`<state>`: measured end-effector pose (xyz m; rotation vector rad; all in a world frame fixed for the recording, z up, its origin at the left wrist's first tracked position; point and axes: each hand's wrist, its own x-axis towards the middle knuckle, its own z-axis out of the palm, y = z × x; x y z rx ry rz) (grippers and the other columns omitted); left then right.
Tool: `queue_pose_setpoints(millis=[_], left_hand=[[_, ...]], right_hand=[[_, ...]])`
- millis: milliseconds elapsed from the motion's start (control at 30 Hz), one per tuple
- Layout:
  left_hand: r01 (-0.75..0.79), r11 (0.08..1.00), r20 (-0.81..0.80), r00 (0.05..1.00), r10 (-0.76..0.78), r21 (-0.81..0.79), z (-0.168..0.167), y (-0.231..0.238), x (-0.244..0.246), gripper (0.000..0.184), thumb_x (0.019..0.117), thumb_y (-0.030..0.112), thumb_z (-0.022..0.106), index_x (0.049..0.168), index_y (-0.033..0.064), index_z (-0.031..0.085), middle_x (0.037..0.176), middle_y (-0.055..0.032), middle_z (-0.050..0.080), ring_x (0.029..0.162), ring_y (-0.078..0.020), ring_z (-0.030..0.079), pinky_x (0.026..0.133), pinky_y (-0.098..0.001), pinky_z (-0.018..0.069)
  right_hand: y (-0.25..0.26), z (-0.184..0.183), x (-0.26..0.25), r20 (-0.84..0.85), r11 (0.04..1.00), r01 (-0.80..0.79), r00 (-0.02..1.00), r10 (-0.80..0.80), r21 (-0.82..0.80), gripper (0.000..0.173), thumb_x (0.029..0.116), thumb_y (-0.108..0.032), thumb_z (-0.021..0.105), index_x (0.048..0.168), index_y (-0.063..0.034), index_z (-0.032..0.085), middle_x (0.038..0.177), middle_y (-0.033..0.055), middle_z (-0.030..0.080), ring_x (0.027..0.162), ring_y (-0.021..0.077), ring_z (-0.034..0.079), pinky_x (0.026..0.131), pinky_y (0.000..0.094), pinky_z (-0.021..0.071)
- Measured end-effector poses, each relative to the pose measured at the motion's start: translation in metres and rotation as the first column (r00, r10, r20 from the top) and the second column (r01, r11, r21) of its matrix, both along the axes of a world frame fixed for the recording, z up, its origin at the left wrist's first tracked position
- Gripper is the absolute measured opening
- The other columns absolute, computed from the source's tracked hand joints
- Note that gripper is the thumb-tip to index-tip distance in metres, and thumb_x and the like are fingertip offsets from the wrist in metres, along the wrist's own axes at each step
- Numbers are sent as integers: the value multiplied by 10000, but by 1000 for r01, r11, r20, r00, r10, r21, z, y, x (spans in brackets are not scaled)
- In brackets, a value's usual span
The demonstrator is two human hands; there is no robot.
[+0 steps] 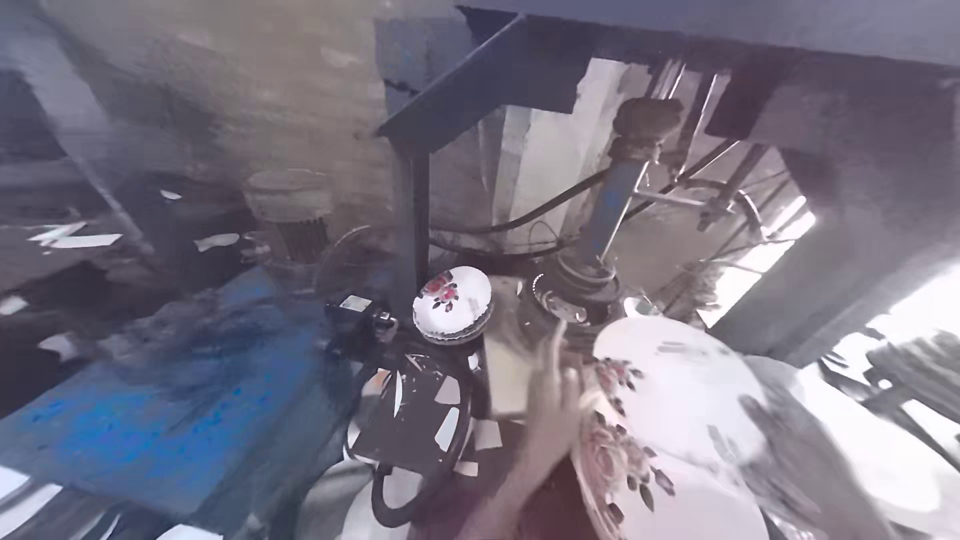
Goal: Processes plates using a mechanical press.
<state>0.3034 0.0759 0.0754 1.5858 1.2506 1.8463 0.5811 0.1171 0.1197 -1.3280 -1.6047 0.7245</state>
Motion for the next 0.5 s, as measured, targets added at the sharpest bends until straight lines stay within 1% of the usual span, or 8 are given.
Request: queue_pose_setpoints(millis=[67, 133, 167, 267, 333, 400, 467, 500], left_hand=[[-356, 929, -149, 918, 367, 97, -12, 4, -45, 412, 949, 97, 458, 1287, -44, 646, 1415, -264, 554, 1340, -387, 516, 1133, -514, 397], [-655, 740, -254, 697, 670, 156, -18, 2, -102, 355, 923, 81, 489, 1188, 13, 717, 1374, -278, 579, 1322, -492, 495, 1089, -644, 376], [-753, 637, -310, 573, 758, 165, -18, 1, -133, 361, 890, 71, 511, 1184, 30, 716, 1398, -283, 557, 1337, -540, 455, 1055, -700, 351], [-905, 421, -435, 355, 827, 61, -12, 4, -221, 372, 887, 45, 600, 1247, 74, 686, 1498, -259, 478, 1434, -552, 320, 1084, -784, 204], [-938, 339, -524, 323, 788, -68, -9, 9, -268, 403, 864, 38, 661, 1263, 89, 677, 1525, -237, 457, 1468, -544, 258, 1088, -817, 114], [-934, 304, -582, 354, 732, -186, -5, 12, -299, 386, 883, 45, 693, 1267, 80, 679, 1521, -233, 464, 1486, -535, 215, 1095, -823, 54], [-930, 282, -631, 368, 683, -237, -5, 13, -311, 320, 943, 85, 633, 1256, 80, 695, 1439, -229, 559, 1454, -522, 313, 1129, -789, 61], [-930, 280, -662, 367, 654, -239, -5, 11, -308, 289, 956, 120, 617, 1225, 78, 715, 1339, -225, 638, 1388, -512, 432, 1146, -771, 94]], right_hand=[[41, -5, -20, -190, 989, -19, 982, -9, -144, 464, 1053, -107, 481, 1507, -73, 389, 1284, 73, 604, 1025, 65, 654, 844, 279, 587], [82, -7, -43, -135, 980, 4, 990, -31, -197, 395, 1031, -80, 550, 1415, -18, 484, 1157, 111, 631, 891, 106, 653, 729, 289, 575], [99, -8, -53, -82, 973, -5, 997, -14, -229, 418, 1030, -98, 571, 1429, -13, 478, 1204, 149, 610, 915, 148, 636, 745, 319, 559], [143, -11, -85, 25, 954, -62, 997, 72, -292, 513, 1008, -132, 609, 1475, -21, 427, 1281, 188, 574, 971, 209, 639, 770, 374, 570], [167, -11, -102, 108, 958, -55, 990, 89, -280, 476, 1001, -101, 639, 1436, 17, 485, 1201, 235, 609, 905, 259, 637, 764, 418, 555], [186, -13, -112, 208, 966, -40, 974, 95, -255, 417, 987, -92, 654, 1375, 19, 551, 1173, 241, 635, 923, 295, 658, 799, 458, 566], [194, -11, -115, 297, 974, 6, 953, 62, -225, 350, 985, -127, 655, 1306, 9, 622, 1205, 240, 654, 984, 322, 684, 853, 503, 568], [193, -11, -112, 323, 978, 24, 945, 46, -210, 352, 994, -169, 635, 1299, 7, 620, 1208, 231, 649, 975, 303, 676, 839, 490, 564]])
